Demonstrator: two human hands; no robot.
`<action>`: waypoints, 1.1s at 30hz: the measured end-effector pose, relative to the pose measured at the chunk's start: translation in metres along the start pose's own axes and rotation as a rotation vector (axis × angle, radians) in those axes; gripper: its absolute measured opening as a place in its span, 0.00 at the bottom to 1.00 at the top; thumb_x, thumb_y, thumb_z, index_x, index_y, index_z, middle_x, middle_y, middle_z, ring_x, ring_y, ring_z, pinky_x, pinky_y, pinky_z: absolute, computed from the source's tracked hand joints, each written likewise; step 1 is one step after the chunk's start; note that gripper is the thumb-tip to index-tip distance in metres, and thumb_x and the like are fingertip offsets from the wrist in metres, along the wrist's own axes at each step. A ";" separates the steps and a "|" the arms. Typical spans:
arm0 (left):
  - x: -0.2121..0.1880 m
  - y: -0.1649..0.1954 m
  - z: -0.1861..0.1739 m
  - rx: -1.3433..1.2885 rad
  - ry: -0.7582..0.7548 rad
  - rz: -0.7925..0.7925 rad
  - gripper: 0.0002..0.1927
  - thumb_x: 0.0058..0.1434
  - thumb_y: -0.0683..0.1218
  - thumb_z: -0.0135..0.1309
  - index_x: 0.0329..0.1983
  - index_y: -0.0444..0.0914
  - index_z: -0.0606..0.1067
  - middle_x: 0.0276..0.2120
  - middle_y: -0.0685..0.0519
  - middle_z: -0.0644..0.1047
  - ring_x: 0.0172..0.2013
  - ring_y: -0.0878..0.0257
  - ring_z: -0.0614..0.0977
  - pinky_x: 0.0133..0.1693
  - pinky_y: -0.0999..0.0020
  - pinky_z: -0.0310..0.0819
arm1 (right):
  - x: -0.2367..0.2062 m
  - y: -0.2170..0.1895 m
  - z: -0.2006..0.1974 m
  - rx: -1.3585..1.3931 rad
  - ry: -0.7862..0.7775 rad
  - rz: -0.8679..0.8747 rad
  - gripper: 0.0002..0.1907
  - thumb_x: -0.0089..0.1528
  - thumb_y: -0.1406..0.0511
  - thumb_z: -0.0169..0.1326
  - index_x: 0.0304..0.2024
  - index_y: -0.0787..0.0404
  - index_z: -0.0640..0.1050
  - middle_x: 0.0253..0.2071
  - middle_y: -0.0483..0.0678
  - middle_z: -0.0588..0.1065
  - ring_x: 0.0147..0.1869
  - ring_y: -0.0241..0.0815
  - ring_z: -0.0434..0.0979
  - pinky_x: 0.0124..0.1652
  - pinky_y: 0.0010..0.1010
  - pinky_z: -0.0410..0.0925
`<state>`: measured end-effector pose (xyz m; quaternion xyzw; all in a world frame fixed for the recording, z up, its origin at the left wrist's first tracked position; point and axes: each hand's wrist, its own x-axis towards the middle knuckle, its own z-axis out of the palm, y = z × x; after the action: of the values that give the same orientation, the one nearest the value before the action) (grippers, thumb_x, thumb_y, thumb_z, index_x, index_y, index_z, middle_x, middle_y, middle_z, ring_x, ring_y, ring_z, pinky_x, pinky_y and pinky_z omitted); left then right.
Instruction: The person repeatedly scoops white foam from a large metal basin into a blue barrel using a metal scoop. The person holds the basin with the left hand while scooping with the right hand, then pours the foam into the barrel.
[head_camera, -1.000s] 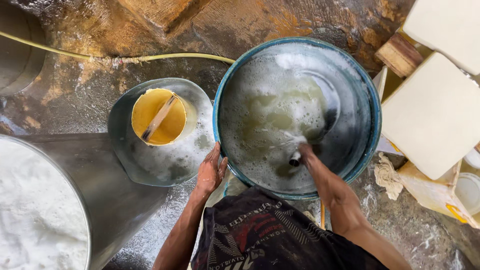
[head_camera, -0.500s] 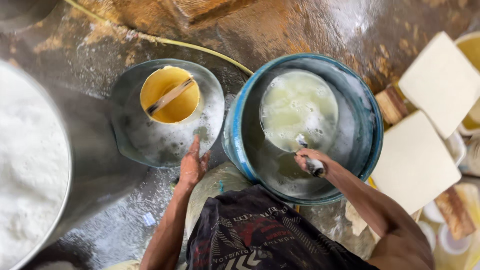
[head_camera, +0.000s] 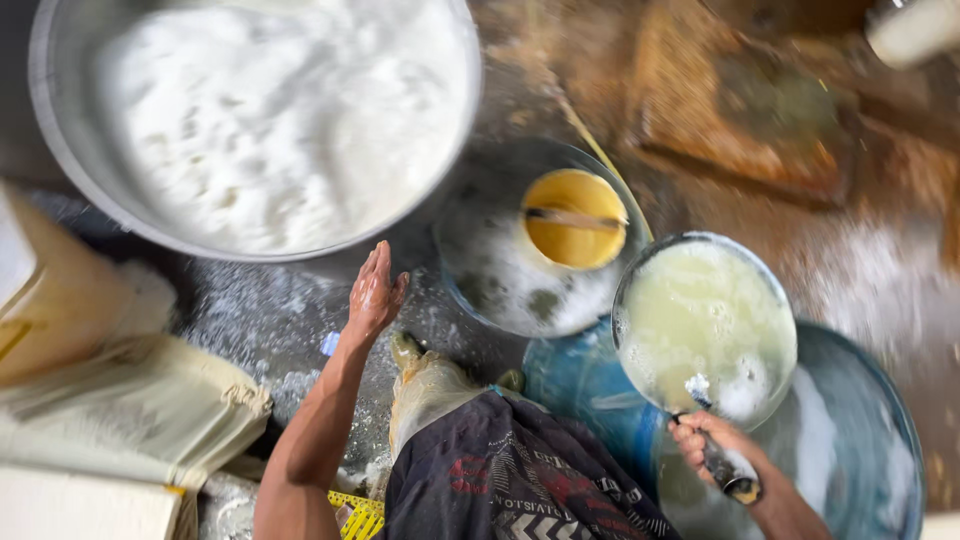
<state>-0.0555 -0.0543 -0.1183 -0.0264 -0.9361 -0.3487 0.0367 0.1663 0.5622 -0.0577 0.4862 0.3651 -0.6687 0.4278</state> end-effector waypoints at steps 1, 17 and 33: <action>0.004 -0.016 -0.014 0.012 0.013 -0.034 0.37 0.61 0.45 0.57 0.71 0.28 0.60 0.67 0.32 0.65 0.67 0.38 0.65 0.64 0.50 0.62 | 0.012 -0.012 0.021 0.056 -0.020 0.012 0.13 0.61 0.60 0.51 0.41 0.63 0.72 0.21 0.38 0.67 0.19 0.31 0.65 0.16 0.26 0.60; 0.002 -0.151 -0.154 0.172 0.190 -0.214 0.37 0.61 0.49 0.58 0.69 0.26 0.62 0.66 0.28 0.64 0.68 0.34 0.65 0.67 0.48 0.59 | 0.153 -0.173 0.412 -0.369 -0.223 0.029 0.10 0.62 0.64 0.50 0.36 0.65 0.66 0.21 0.41 0.66 0.20 0.34 0.69 0.17 0.27 0.64; 0.050 -0.168 -0.174 -0.202 0.298 -0.974 0.48 0.65 0.54 0.52 0.76 0.29 0.41 0.47 0.28 0.78 0.48 0.33 0.81 0.55 0.47 0.72 | 0.157 -0.383 0.571 -0.718 0.249 -1.106 0.13 0.62 0.74 0.49 0.50 0.69 0.67 0.22 0.56 0.71 0.19 0.48 0.67 0.17 0.43 0.60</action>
<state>-0.1095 -0.2940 -0.0927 0.4587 -0.7862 -0.4140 0.0004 -0.4074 0.1528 -0.0325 0.1286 0.8070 -0.5655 0.1119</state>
